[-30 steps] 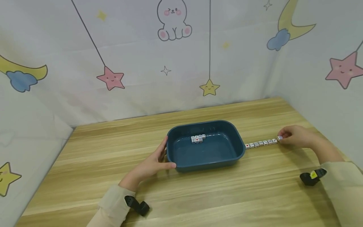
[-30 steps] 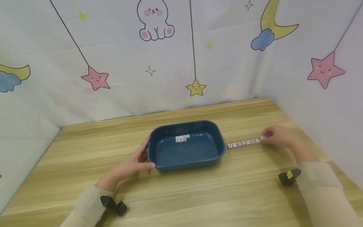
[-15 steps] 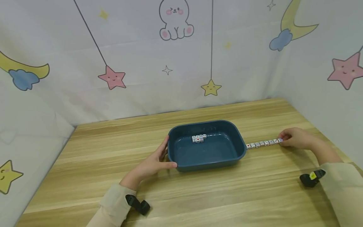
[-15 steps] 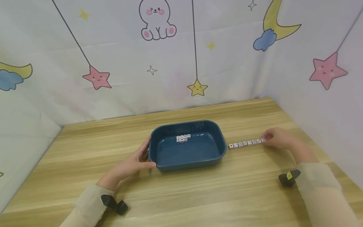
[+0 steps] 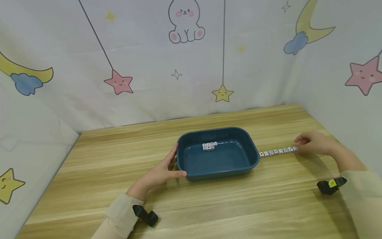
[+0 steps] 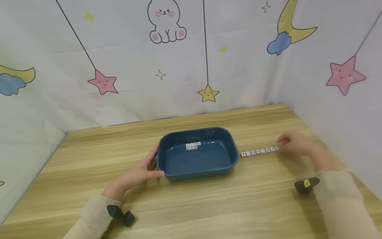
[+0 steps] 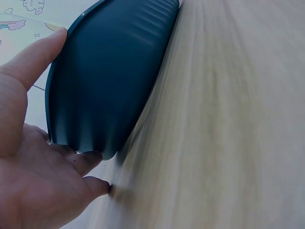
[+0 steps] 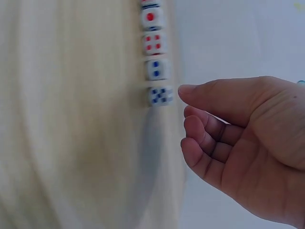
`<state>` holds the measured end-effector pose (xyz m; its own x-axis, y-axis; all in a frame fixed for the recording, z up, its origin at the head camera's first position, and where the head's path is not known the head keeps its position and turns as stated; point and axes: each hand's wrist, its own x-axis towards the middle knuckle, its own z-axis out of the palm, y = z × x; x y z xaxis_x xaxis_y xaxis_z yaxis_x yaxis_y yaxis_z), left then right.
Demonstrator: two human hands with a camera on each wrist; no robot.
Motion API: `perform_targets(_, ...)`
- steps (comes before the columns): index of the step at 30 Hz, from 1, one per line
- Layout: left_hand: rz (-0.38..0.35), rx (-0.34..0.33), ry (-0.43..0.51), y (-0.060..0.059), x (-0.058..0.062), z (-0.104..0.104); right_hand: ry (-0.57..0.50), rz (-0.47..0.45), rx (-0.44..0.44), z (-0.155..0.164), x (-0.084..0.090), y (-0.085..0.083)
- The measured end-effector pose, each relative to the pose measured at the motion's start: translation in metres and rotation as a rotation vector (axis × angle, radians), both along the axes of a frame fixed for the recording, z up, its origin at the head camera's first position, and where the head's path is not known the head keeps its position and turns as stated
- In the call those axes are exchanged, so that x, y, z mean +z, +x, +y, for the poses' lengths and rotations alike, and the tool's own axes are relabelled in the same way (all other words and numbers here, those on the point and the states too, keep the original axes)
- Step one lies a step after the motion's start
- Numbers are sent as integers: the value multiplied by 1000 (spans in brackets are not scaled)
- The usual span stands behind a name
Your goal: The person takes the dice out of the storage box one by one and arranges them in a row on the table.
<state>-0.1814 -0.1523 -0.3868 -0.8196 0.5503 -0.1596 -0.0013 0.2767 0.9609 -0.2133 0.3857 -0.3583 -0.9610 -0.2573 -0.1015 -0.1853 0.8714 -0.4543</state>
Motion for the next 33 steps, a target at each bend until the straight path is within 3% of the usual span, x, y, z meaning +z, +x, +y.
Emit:
perform_targets(7, -4, 17, -3, 0, 0, -1, -51, 65, 12, -19, 27, -9)
perform_targets(13, -6, -1, 9, -1, 0, -1, -11, 93, 29, -55, 51, -10)
perform_targets(18, -16, 2, 17, -1, 0, 0, -40, 92, 79, -90, 63, -9)
perform_targets(24, -20, 10, 15, -1, 0, 0, -108, 82, 135, -130, 71, -11)
perform_targets(33, -23, 8, 17, 0, 1, -1, -96, 75, 262, -178, 70, -19)
